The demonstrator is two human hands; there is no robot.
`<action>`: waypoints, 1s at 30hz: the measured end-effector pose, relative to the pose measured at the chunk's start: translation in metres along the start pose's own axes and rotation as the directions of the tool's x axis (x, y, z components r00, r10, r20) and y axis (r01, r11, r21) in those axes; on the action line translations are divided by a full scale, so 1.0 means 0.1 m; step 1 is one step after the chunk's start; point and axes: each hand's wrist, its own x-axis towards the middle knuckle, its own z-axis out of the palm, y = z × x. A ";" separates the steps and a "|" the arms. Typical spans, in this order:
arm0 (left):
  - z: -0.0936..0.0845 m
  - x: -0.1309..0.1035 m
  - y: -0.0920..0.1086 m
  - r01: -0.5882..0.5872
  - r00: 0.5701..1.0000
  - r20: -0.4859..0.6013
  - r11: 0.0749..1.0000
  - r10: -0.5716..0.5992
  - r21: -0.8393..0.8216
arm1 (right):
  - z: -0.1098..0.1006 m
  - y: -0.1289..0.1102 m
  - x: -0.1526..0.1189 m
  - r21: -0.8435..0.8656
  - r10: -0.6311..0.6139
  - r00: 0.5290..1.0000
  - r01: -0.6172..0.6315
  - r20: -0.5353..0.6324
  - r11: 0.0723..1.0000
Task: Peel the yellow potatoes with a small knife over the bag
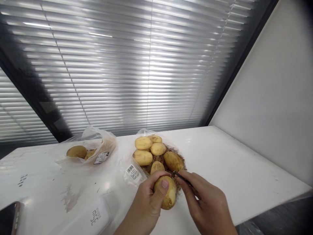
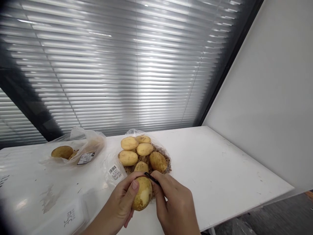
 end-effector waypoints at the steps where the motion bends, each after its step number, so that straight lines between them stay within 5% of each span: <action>1: 0.00 0.00 0.00 0.000 1.000 0.029 0.999 -0.001 0.051 | -0.01 0.03 0.01 -0.001 0.067 0.998 -0.067 0.003 0.998; 7: 0.03 0.01 0.00 0.030 0.996 0.075 0.991 -0.040 0.132 | 0.08 0.33 -0.06 -0.007 0.498 0.860 -0.500 0.111 0.866; 15: 0.02 0.01 0.06 0.058 0.998 -0.030 0.997 -0.057 0.043 | 0.22 0.41 -0.10 0.123 0.544 0.821 -0.566 0.172 0.815; 24: 0.00 -0.04 0.20 0.065 0.994 0.102 0.986 -0.050 -0.155 | 0.05 0.34 -0.29 0.384 0.655 0.740 -0.656 0.156 0.650; 27: 0.00 -0.05 0.21 0.059 0.992 0.115 0.985 -0.040 -0.160 | 0.00 0.23 -0.35 0.387 0.632 0.764 -0.625 0.127 0.678; 30: -0.01 -0.04 0.20 0.053 0.988 0.152 0.982 -0.025 -0.183 | -0.07 0.12 -0.37 0.381 0.510 0.845 -0.530 0.161 0.758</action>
